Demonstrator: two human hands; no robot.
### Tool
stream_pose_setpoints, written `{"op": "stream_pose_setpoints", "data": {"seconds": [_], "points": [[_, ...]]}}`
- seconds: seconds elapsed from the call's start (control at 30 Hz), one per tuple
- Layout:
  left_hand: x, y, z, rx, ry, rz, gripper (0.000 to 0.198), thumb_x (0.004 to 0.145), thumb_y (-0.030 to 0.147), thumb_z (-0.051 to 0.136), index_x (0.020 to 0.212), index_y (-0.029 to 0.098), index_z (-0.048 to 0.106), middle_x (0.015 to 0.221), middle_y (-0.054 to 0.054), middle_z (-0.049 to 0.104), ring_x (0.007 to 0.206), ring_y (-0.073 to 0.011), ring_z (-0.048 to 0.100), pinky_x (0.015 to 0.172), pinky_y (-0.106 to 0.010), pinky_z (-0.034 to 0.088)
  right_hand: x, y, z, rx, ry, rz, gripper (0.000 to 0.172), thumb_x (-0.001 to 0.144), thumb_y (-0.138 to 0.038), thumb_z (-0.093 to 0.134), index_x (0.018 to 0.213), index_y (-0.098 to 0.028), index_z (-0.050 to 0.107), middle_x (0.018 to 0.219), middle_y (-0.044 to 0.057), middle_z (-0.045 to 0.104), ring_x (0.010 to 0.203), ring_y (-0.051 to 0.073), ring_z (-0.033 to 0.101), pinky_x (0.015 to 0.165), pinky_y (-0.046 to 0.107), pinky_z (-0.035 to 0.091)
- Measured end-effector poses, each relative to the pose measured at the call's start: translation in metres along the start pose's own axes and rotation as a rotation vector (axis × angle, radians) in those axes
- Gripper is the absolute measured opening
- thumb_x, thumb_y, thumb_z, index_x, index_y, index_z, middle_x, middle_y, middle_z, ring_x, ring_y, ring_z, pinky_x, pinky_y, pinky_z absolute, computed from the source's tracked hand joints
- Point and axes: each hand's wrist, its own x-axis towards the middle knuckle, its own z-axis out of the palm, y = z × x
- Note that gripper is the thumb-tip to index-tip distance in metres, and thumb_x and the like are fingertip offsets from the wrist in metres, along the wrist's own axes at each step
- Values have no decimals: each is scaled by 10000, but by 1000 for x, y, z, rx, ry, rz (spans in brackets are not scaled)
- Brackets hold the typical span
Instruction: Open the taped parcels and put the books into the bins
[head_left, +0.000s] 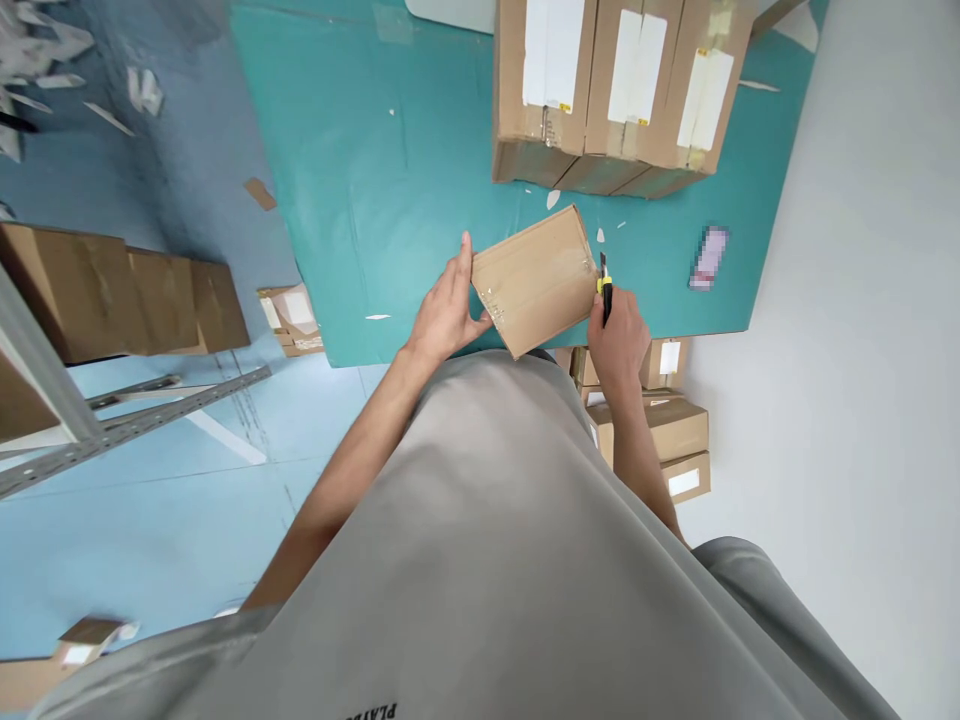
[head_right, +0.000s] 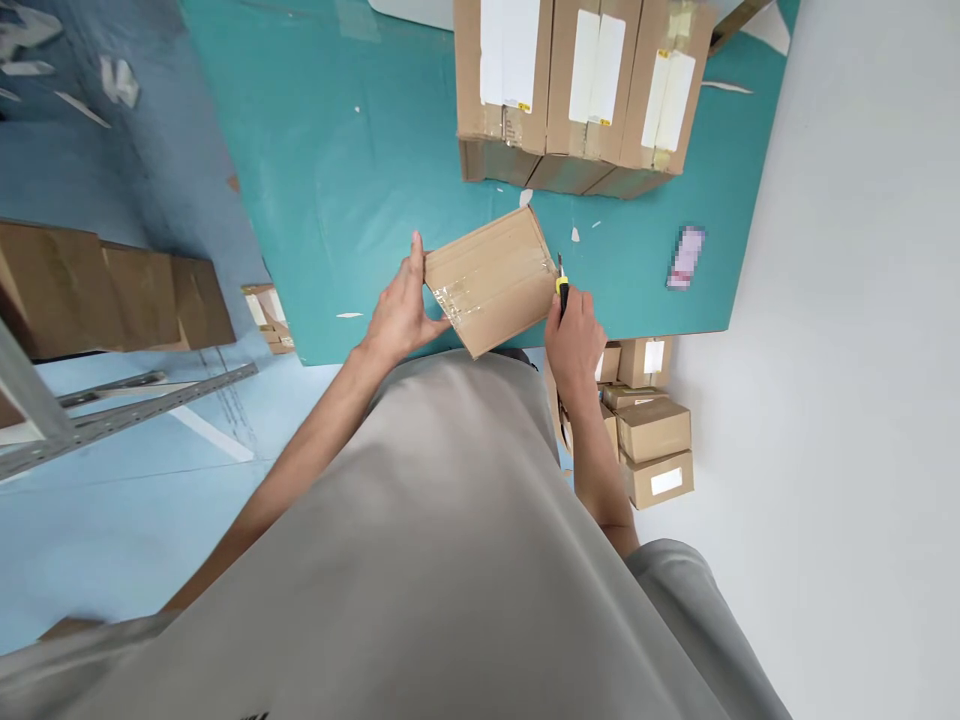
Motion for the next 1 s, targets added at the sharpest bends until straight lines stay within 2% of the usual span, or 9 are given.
{"op": "stream_pose_setpoints", "data": {"seconds": [0.17, 0.37, 0.67, 0.83, 0.9, 1.0], "points": [[9, 0, 4, -28, -4, 22, 1189, 1005, 653, 729, 1856, 262, -2, 1850, -216, 346, 1700, -454, 397, 1350, -610, 441, -6, -7, 1, -8, 16, 62, 552, 1233, -440, 229, 1409, -166, 675, 1246, 175, 684, 1016, 276, 699, 806, 345, 525], [20, -4, -7, -97, -31, 42, 1050, 1024, 534, 687, 1859, 310, 91, 1896, -126, 302, 1752, -406, 318, 1408, -603, 355, -19, -22, -1, -5, -38, 151, 496, 1226, -410, 290, 1442, -165, 663, 1306, 194, 679, 1091, 301, 710, 835, 355, 535], [31, -2, -21, -129, -45, 86, 878, 1034, 444, 618, 1831, 314, 274, 1883, -72, 362, 1748, -383, 338, 1439, -591, 296, -36, -38, 6, -19, -2, 222, 523, 1223, -395, 253, 1433, -163, 673, 1327, 188, 686, 1026, 277, 727, 789, 330, 521], [32, -6, -34, -169, -123, 112, 797, 1053, 475, 589, 1802, 346, 347, 1832, -52, 459, 1714, -372, 410, 1429, -594, 322, -36, -35, 7, -19, 6, 234, 502, 1218, -374, 278, 1440, -153, 670, 1327, 191, 693, 1011, 275, 725, 797, 341, 527], [30, -6, -35, -156, -122, 107, 853, 1040, 516, 627, 1811, 329, 312, 1849, -80, 423, 1727, -389, 380, 1430, -601, 315, -36, -35, 7, -18, 6, 215, 493, 1220, -376, 288, 1451, -160, 666, 1321, 190, 689, 1030, 278, 726, 804, 341, 530], [19, -3, -32, -90, -67, 91, 929, 1019, 557, 678, 1812, 328, 251, 1905, -104, 279, 1777, -410, 244, 1438, -619, 282, -37, -35, 9, -22, 17, 192, 512, 1228, -391, 272, 1469, -164, 663, 1321, 190, 685, 1063, 282, 729, 807, 334, 534]]}}
